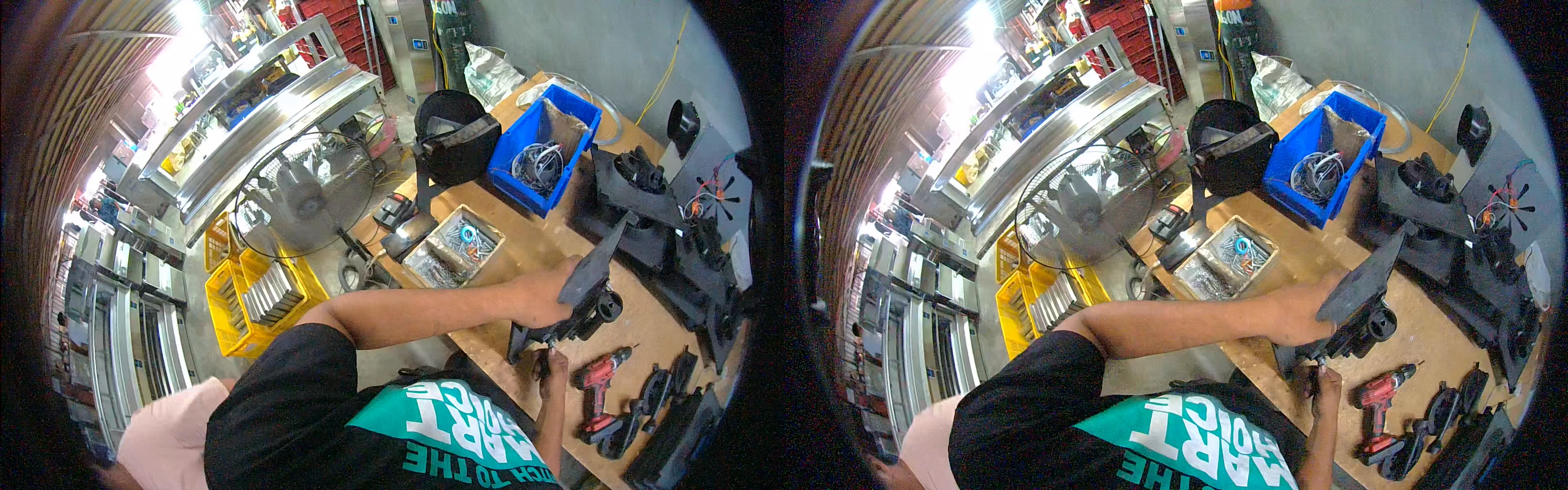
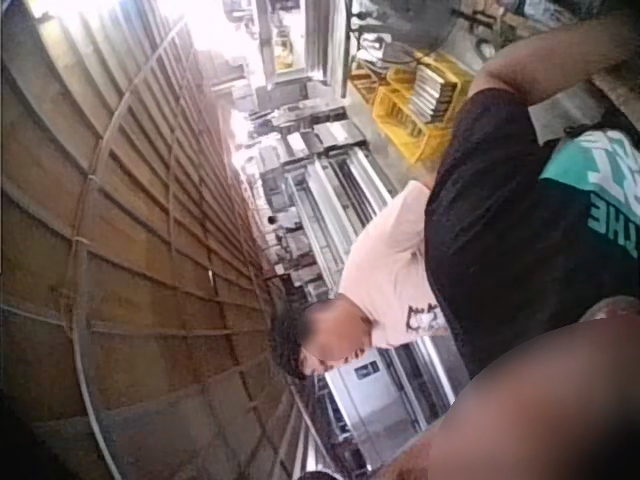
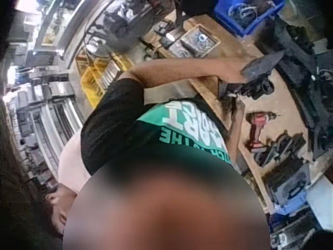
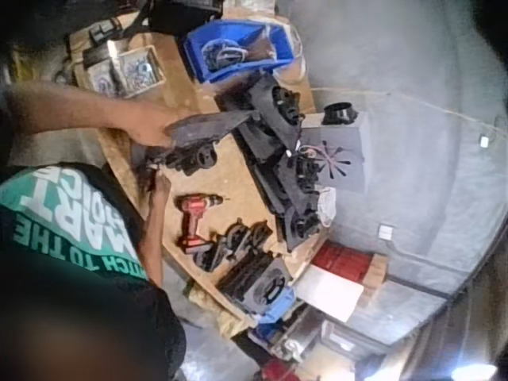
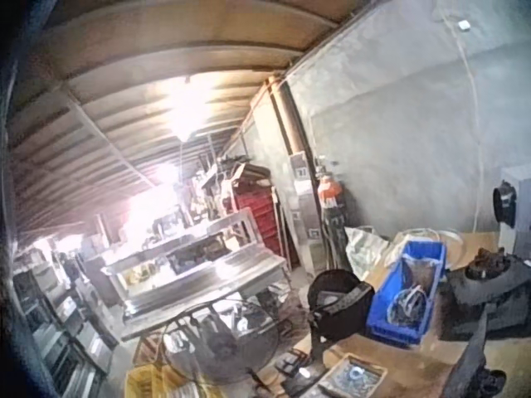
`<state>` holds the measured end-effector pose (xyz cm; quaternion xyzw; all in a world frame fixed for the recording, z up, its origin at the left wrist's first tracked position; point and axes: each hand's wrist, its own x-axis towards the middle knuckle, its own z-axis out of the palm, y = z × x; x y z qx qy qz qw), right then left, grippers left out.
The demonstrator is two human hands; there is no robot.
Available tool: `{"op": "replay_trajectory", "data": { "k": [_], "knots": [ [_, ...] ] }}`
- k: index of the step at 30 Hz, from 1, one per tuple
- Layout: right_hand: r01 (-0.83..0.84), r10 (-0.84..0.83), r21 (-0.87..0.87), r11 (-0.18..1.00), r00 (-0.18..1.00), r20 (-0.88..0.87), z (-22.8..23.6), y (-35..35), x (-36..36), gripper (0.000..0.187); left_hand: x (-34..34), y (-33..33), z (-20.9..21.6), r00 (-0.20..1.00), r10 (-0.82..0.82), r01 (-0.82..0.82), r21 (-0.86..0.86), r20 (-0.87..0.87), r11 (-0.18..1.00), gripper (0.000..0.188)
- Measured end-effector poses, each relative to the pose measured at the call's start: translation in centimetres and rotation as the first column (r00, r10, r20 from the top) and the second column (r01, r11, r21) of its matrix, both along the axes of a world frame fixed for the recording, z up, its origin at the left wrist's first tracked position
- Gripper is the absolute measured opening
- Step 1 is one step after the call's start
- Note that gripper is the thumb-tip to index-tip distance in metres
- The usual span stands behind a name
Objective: The person assembles black plastic fan housings on a workbench. They place internal components into the housings, then use a cordless drill to fasten screws at multiple points. The person repeats this process on several units, moving completed housings aside and bringing new ones into position.
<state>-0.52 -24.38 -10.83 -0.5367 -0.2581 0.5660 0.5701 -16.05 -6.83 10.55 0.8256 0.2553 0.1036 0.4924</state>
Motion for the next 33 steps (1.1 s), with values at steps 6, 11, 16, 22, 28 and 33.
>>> {"op": "replay_trajectory", "data": {
  "k": [6,11,16,22,28,33],
  "knots": [
    [-0.036,0.034,-0.038,0.999,0.998,-0.049,-3.7,-0.1,0.2,0.049,0.7,-0.4,-0.2,0.996,0.0,-0.005,0.059,0.091,0.998,0.082],
    [0.051,-0.085,-0.092,0.994,0.904,-0.419,0.7,-0.1,-3.8,0.046,0.6,-0.4,0.4,0.938,0.091,-0.085,0.033,-0.335,0.996,0.076],
    [0.08,-0.323,-0.363,0.928,0.655,-0.683,6.8,0.2,-7.6,0.051,1.2,-0.1,-0.5,0.983,0.061,-0.02,0.227,-0.173,0.974,0.07],
    [0.126,-0.299,-0.345,0.93,0.804,-0.513,6.8,-1.1,-7.0,0.056,2.1,-2.7,0.8,0.998,0.015,-0.009,0.086,-0.064,0.996,0.07],
    [0.1,-0.13,-0.219,0.971,0.983,-0.127,3.6,-1.8,-3.7,0.052,2.6,-2.9,1.4,0.995,-0.025,0.034,0.093,-0.099,0.995,0.068],
    [-0.071,0.034,0.145,0.987,0.969,0.246,0.7,0.6,0.3,0.046,2.4,-2.7,1.1,0.999,0.048,-0.049,-0.081,-0.021,0.996,0.069]
  ]
}}
